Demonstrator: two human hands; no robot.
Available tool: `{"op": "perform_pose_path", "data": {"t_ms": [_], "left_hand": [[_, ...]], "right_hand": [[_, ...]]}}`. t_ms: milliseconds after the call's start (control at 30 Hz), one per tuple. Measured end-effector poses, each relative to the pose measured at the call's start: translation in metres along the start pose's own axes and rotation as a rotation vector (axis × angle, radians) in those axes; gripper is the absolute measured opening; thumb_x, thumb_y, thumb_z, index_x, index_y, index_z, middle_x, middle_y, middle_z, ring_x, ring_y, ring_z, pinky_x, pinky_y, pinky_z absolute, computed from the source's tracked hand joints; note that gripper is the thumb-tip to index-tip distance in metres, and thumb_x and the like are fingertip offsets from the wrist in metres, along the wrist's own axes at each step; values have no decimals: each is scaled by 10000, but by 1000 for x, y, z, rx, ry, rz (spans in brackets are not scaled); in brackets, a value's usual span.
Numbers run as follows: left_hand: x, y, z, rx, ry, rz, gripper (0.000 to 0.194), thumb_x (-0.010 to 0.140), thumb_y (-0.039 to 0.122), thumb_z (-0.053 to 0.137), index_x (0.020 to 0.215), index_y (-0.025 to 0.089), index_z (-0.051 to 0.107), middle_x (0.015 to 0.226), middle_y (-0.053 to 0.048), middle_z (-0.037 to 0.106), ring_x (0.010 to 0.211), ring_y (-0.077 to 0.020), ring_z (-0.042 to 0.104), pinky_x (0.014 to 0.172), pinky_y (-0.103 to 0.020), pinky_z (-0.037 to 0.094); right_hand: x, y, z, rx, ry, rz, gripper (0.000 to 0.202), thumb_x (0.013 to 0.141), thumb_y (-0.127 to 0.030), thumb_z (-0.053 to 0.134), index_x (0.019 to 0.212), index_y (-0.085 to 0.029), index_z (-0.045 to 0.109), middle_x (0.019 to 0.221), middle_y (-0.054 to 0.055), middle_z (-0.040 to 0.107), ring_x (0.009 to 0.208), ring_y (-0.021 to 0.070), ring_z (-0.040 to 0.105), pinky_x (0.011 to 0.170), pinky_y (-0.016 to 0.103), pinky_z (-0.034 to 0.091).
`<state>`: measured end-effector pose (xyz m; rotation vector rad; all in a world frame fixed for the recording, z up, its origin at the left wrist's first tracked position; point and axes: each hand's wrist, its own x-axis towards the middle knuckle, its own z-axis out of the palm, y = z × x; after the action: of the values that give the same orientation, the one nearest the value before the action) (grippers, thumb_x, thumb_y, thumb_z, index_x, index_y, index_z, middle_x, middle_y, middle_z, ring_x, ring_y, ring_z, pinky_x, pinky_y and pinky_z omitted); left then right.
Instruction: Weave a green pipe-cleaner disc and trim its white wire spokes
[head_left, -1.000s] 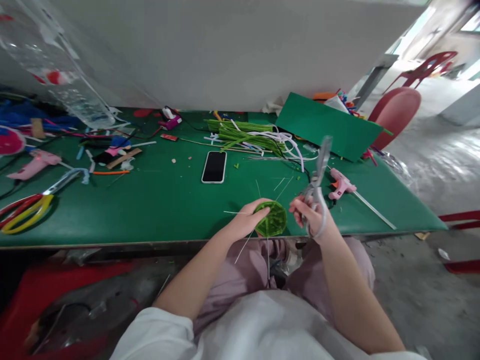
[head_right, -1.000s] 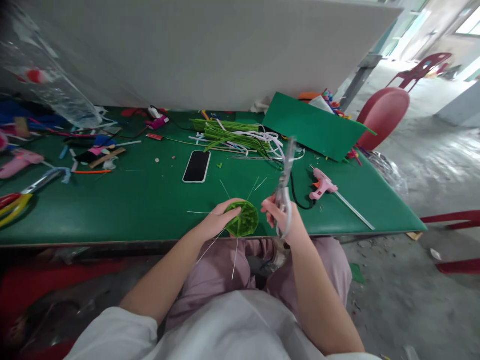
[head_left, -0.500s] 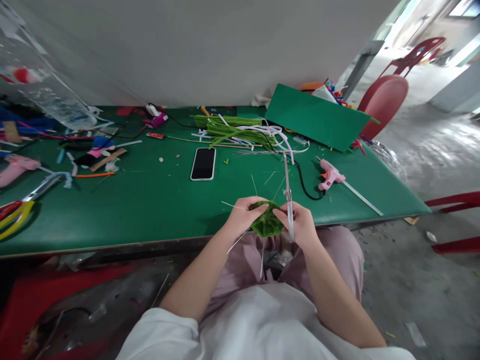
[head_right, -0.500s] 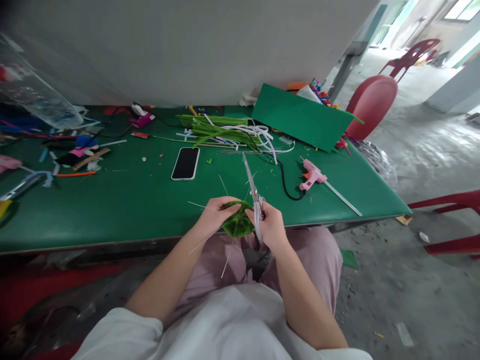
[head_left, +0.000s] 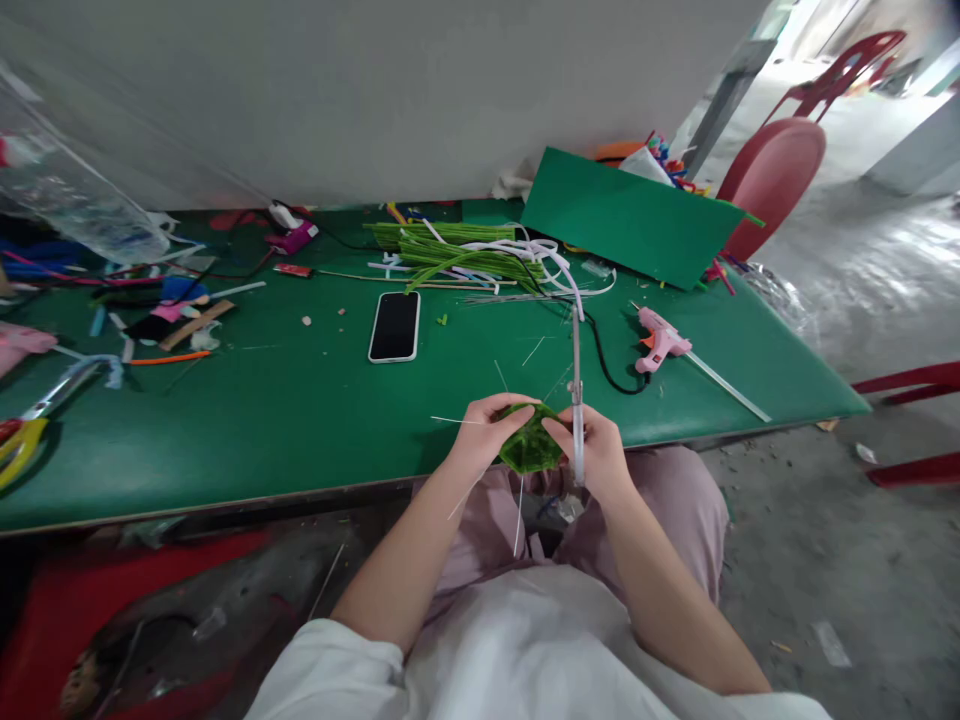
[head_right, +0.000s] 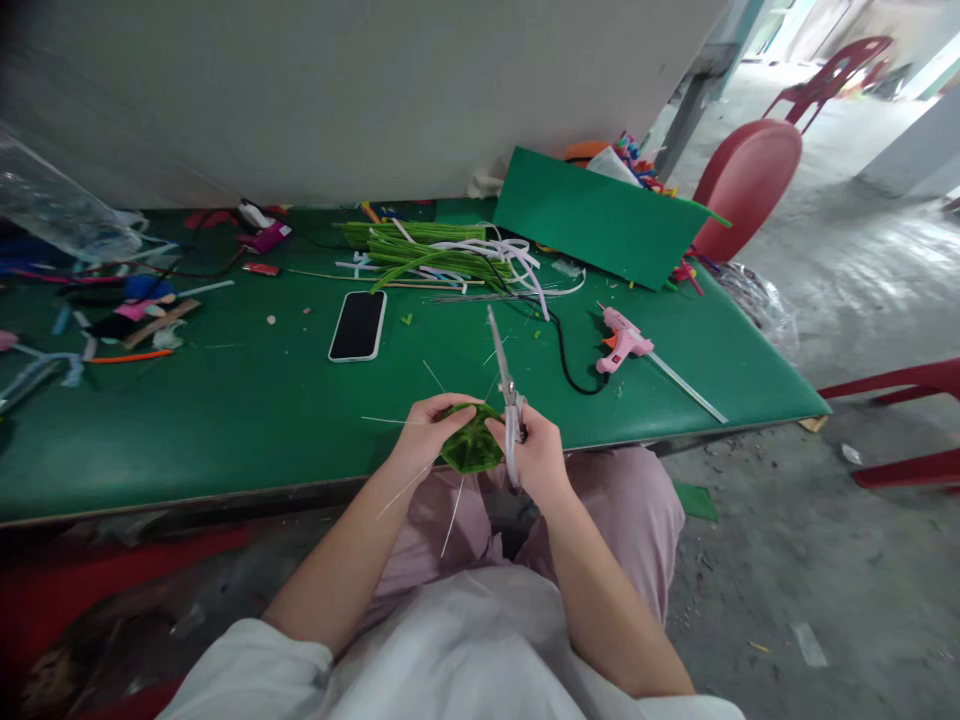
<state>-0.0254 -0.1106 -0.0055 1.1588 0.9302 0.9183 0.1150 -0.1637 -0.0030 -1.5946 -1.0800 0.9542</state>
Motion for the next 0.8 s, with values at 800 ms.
{"op": "perform_pose_path", "data": {"t_ms": [800], "left_hand": [[-11, -8, 15, -431, 488, 8, 248, 661, 339, 656, 742, 154, 512, 502, 65, 518, 291, -56, 405, 271, -183, 274]], "right_hand": [[-24, 7, 13, 380, -37, -4, 459, 784, -574, 420, 1034, -191, 468, 633, -32, 489, 441, 86, 362, 406, 225, 343]]}}
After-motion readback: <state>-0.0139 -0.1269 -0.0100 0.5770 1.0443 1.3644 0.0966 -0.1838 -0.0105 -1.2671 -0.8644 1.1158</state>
